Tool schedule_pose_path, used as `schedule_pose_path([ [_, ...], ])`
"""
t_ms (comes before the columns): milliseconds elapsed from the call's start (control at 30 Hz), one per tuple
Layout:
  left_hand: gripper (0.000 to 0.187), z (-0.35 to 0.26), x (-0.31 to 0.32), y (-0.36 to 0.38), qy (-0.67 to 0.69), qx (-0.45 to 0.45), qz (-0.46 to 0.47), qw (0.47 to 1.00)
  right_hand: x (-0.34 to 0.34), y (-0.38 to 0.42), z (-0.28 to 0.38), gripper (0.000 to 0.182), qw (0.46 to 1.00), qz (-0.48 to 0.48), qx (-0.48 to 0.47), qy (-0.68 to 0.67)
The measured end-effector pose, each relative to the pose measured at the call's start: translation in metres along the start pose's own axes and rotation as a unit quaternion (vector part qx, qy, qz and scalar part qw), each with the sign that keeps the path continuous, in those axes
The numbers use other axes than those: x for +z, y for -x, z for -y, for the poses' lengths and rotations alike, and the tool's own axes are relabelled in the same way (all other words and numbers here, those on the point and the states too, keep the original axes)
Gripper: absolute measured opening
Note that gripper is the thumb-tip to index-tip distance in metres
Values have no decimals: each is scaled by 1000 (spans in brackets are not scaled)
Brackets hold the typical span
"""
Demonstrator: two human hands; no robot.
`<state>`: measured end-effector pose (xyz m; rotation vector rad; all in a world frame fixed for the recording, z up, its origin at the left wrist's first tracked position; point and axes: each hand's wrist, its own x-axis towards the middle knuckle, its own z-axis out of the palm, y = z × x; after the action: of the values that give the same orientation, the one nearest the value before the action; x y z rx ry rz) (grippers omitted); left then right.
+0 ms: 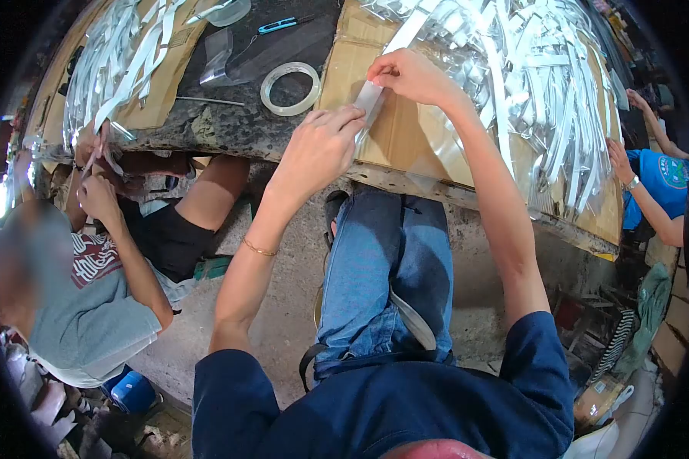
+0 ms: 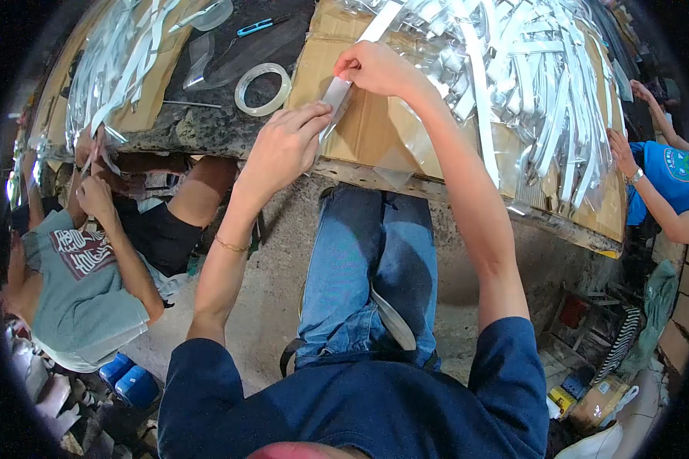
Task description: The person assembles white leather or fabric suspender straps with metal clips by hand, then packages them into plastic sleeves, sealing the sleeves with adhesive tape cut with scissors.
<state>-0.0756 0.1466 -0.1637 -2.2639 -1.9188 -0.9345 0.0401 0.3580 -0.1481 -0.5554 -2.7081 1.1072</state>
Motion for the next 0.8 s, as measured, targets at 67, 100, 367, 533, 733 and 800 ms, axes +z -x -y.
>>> schedule_pose_path([
  [67,28,-1,-2,-1,-1,-2,5,1000,1,0,4,17,1000,-6,10,17],
  [100,28,-2,-3,-1,-1,-4,10,1000,1,0,6,18,999,-16,9,42],
  [367,28,1,-3,-2,4,1,20,1000,16,6,19,25,979,-54,35,194],
  [533,24,-1,-5,-3,5,1,15,1000,9,7,12,65,934,-212,73,277],
  [733,22,-7,-1,-31,-30,-67,93,993,4,-2,-1,80,949,-185,138,217],
  [800,29,-5,14,-40,-88,19,14,996,6,-4,-1,81,949,-185,134,218],
])
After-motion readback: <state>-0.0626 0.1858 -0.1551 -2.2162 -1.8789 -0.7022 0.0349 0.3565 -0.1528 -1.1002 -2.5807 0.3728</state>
